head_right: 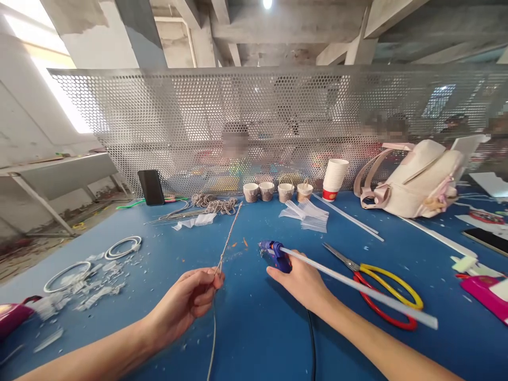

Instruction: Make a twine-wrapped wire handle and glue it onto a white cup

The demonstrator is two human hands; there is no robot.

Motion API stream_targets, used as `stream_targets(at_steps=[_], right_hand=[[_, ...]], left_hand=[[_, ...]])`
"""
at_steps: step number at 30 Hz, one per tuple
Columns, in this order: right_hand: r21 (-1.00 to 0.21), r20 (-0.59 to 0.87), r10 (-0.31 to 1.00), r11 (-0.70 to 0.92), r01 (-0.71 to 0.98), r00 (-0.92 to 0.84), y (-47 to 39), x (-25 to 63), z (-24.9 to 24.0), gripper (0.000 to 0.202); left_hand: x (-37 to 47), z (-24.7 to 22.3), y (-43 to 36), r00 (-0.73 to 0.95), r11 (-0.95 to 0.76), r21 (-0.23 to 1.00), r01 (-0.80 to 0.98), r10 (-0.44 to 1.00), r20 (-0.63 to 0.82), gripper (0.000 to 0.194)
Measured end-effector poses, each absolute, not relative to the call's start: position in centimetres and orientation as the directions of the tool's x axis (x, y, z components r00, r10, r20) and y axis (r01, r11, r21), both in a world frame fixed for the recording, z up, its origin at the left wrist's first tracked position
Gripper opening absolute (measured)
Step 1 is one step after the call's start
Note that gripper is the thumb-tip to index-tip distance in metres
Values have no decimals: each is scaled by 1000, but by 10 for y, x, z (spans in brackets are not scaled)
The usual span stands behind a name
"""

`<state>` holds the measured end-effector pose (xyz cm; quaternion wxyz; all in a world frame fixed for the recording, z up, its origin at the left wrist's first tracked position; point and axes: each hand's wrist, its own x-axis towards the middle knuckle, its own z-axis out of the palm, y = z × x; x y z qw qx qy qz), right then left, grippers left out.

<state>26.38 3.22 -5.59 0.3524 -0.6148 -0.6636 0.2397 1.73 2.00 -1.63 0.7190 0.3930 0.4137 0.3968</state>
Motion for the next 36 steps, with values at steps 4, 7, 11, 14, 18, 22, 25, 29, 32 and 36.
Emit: stream_targets(at_steps=[4, 7, 11, 14, 18, 22, 25, 29, 32, 36], right_hand=[[-754, 134, 972, -26, 657, 192, -6, 276, -50, 26], [-882, 61, 998, 51, 469, 6, -31, 264, -35, 23], [-989, -37, 967, 1, 149, -251, -31, 221, -17, 23], [-986, -58, 927, -111, -123, -370, -17, 193, -14, 23], [-915, 6, 886, -182, -359, -463, -9, 181, -17, 12], [-886, 57, 885, -169, -432, -463, -10, 183, -19, 7], [-893, 4, 900, -193, -407, -436, -10, 184, -21, 7], [-874, -137, 941, -262, -408, -311, -10, 184, -28, 7], [-811, -172, 939, -307, -497, -299, -10, 184, -33, 10], [-722, -202, 909, -390, -572, -365, -11, 183, -34, 18]], left_hand=[[13, -14, 9, 369, 403, 878, -258, 881, -295, 14], [16, -11, 2, 420, 441, 861, -253, 852, -313, 13], [22, -8, -7, 473, 490, 835, -251, 814, -336, 12], [22, -8, -11, 488, 523, 815, -248, 795, -361, 13], [18, -11, -10, 492, 532, 808, -253, 790, -366, 15], [16, -16, -5, 527, 561, 789, -251, 763, -375, 16], [17, -19, -2, 543, 579, 776, -250, 747, -383, 16], [18, -20, -1, 533, 562, 782, -268, 763, -366, 16], [17, -22, -1, 503, 525, 804, -278, 793, -343, 15], [16, -25, 0, 481, 474, 833, -285, 823, -304, 13]])
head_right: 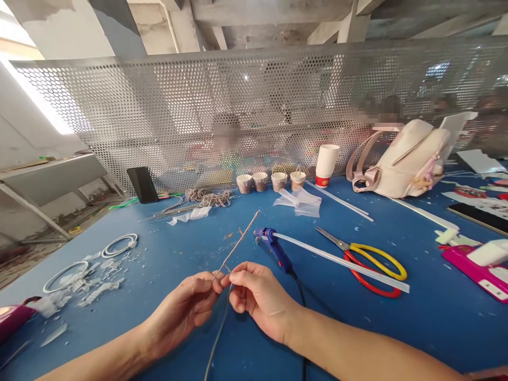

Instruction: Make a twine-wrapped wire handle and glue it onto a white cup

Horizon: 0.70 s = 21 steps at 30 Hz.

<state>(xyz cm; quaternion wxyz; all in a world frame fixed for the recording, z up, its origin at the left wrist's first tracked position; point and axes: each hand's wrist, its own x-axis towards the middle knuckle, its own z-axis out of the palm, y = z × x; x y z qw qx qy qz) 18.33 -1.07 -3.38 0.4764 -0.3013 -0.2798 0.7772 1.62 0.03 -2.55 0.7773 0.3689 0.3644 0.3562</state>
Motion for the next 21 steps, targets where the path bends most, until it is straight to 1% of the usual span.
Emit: stream_targets(at_steps=[3, 6, 12, 21], right_hand=[[-669, -237, 889, -441, -598, -391, -11, 183, -34, 21], [-642, -250, 874, -472, -604, -417, -11, 183, -35, 22], [-634, -268, 866, -488, -600, -422, -12, 184, -36, 24], [-627, -272, 861, -497, -600, -429, -11, 185, -41, 22]], left_hand=[[16, -27, 0, 484, 448, 845, -293, 831, -273, 11], [17, -27, 0, 478, 459, 836, -299, 831, -285, 13], [19, -29, 0, 421, 490, 818, -302, 838, -347, 20], [17, -31, 1, 432, 507, 788, -350, 834, -344, 14]])
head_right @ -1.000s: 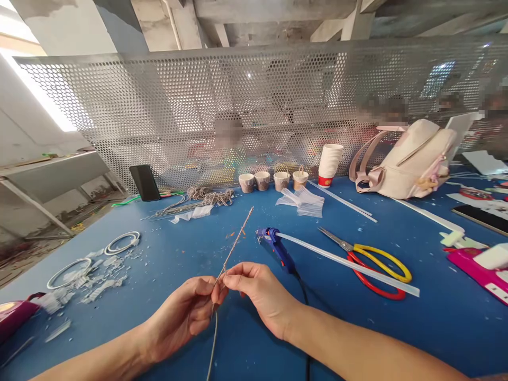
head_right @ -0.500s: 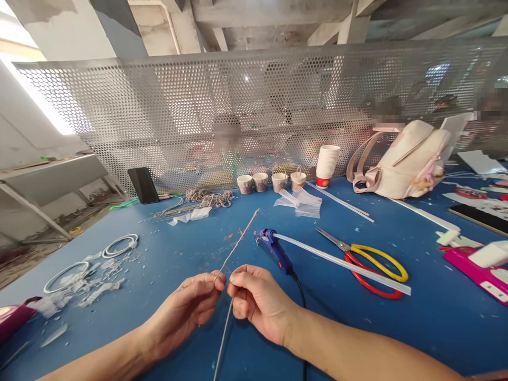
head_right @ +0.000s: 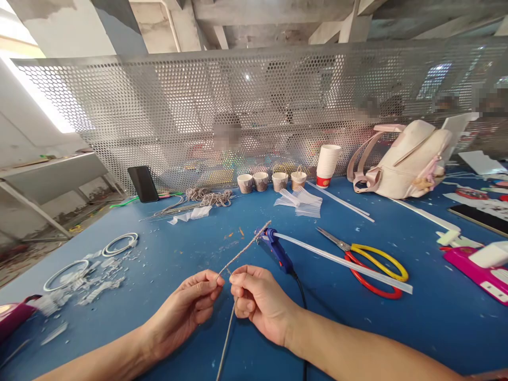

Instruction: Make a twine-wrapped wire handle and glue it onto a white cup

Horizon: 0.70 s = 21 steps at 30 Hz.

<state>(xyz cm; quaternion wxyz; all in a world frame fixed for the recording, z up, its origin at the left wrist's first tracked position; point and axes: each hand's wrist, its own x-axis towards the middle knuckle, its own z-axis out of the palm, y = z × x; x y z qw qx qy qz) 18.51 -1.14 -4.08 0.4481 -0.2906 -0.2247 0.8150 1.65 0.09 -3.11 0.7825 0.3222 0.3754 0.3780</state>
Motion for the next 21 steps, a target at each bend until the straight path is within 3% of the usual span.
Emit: stream_targets(at_steps=[6, 21], right_hand=[[-632, -261, 870, -482, -607, -419, -11, 184, -43, 21], [-655, -261, 902, -426, -624, -343, -7, 186, -43, 21]], left_hand=[[17, -30, -2, 473, 582, 738, -340, 785, -401, 7], [16, -30, -5, 554, 597, 749, -288, 742, -378, 16]])
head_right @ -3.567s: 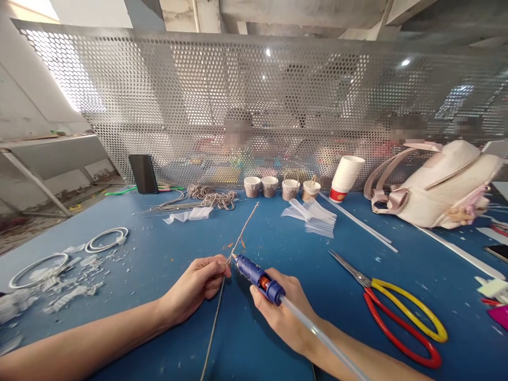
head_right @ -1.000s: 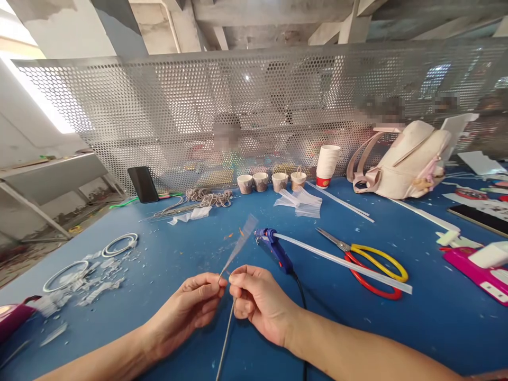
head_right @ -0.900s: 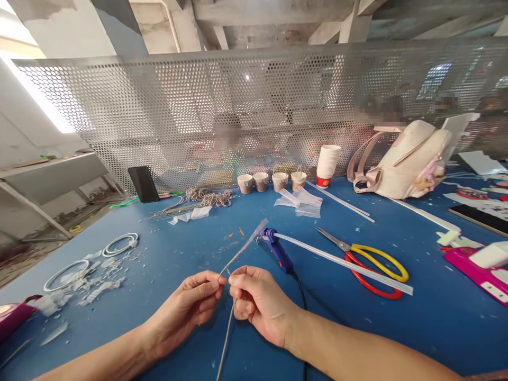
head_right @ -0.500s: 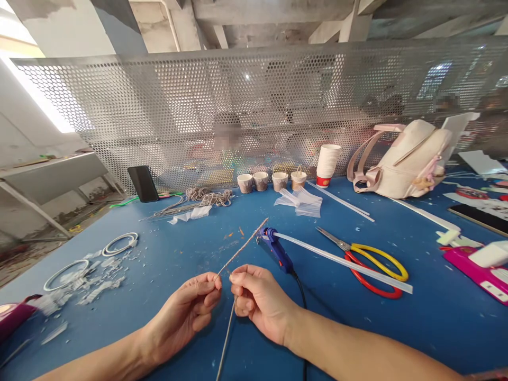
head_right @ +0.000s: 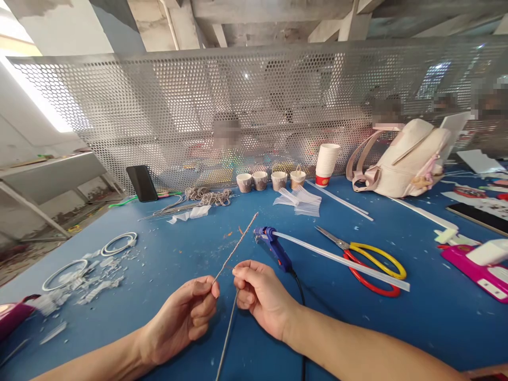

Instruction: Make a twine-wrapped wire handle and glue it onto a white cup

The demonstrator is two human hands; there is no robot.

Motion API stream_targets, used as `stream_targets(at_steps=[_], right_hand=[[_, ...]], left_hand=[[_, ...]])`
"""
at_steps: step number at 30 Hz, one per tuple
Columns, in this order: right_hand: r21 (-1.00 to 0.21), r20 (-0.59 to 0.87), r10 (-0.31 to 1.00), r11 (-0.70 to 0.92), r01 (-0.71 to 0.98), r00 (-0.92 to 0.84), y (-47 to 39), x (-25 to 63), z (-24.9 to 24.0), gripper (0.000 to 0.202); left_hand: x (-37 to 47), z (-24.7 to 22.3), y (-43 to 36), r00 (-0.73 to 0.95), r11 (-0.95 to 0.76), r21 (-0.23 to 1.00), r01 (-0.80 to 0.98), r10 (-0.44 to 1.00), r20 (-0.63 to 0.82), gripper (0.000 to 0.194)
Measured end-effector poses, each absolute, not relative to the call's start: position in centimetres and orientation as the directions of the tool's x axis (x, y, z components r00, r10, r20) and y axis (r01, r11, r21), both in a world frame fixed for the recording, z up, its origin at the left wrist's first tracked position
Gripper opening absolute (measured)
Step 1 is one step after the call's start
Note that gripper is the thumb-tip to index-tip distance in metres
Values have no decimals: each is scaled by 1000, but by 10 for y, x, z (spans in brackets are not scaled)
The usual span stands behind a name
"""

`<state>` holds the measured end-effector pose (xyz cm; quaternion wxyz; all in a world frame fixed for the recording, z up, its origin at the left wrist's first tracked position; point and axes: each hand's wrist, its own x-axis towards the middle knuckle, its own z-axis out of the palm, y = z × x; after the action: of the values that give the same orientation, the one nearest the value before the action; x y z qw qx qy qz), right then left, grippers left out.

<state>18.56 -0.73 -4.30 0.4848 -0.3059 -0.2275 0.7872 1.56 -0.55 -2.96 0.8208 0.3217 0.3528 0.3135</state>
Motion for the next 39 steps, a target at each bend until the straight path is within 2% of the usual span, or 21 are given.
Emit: stream_targets(at_steps=[9, 28, 39], right_hand=[[-649, -240, 901, -426, -630, -362, -11, 187, -40, 22], [-671, -234, 894, -434, -602, -383, -17, 186, -39, 22], [-702, -247, 886, -443, -557, -393, -18, 183, -41, 26]], left_hand=[[16, -30, -4, 477, 542, 764, -351, 805, -352, 17], [21, -28, -8, 356, 468, 815, -341, 867, -349, 27], [21, -37, -6, 369, 438, 816, -377, 879, -302, 24]])
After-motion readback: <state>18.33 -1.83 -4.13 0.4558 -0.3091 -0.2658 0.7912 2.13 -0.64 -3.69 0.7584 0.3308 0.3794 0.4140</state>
